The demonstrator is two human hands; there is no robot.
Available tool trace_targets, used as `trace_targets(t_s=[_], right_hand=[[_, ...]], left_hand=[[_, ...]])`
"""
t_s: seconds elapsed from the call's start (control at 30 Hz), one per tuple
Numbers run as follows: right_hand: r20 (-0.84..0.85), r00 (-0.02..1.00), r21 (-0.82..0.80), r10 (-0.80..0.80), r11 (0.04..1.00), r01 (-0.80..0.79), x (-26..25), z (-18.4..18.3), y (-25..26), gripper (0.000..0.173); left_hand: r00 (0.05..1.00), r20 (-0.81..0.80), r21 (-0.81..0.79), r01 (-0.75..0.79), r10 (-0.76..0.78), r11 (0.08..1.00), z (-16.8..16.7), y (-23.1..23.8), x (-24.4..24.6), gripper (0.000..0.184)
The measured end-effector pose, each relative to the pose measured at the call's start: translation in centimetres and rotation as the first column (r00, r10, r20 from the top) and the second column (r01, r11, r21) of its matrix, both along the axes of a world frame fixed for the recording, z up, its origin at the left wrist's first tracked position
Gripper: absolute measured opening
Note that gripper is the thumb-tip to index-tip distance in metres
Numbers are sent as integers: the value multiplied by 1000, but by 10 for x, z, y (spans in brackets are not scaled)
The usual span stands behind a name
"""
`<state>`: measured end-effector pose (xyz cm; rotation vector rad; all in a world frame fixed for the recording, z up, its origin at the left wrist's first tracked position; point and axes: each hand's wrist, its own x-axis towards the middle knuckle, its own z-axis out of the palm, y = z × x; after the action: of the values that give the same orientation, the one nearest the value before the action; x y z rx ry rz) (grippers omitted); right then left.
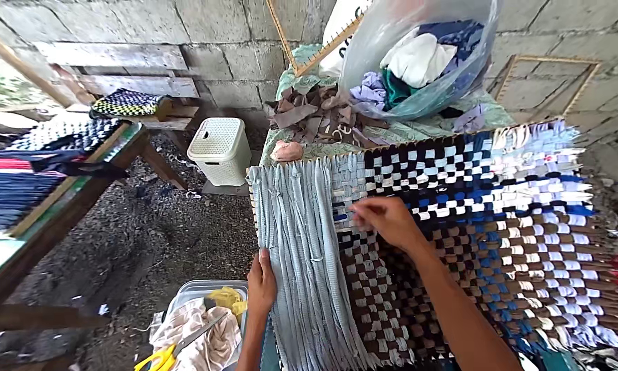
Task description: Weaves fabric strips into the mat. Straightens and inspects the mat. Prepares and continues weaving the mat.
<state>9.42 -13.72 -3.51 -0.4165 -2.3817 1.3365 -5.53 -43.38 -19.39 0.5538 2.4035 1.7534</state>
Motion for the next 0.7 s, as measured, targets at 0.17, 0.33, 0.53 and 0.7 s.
trace_targets(t_s=[0.17, 0.33, 0.53, 0.7], right_hand=[[-64, 979, 76, -195, 977, 199, -73, 23, -8, 27], [12, 968, 36, -251, 968, 250, -111, 30, 7, 27], [-115, 945, 139, -307, 937, 322, -118, 21, 6, 18], [-302, 894, 248, -332, 878, 410, -108, 25, 7, 21]], left_hand=[[998, 33, -24, -45, 46, 999, 4, 1, 7, 57], [926, -322, 67, -187, 199, 980, 17, -2, 15, 57], [778, -626, 113, 166, -60, 980, 72, 30, 64, 30], [520, -649, -246, 548, -556, 799, 72, 88, 87, 35]])
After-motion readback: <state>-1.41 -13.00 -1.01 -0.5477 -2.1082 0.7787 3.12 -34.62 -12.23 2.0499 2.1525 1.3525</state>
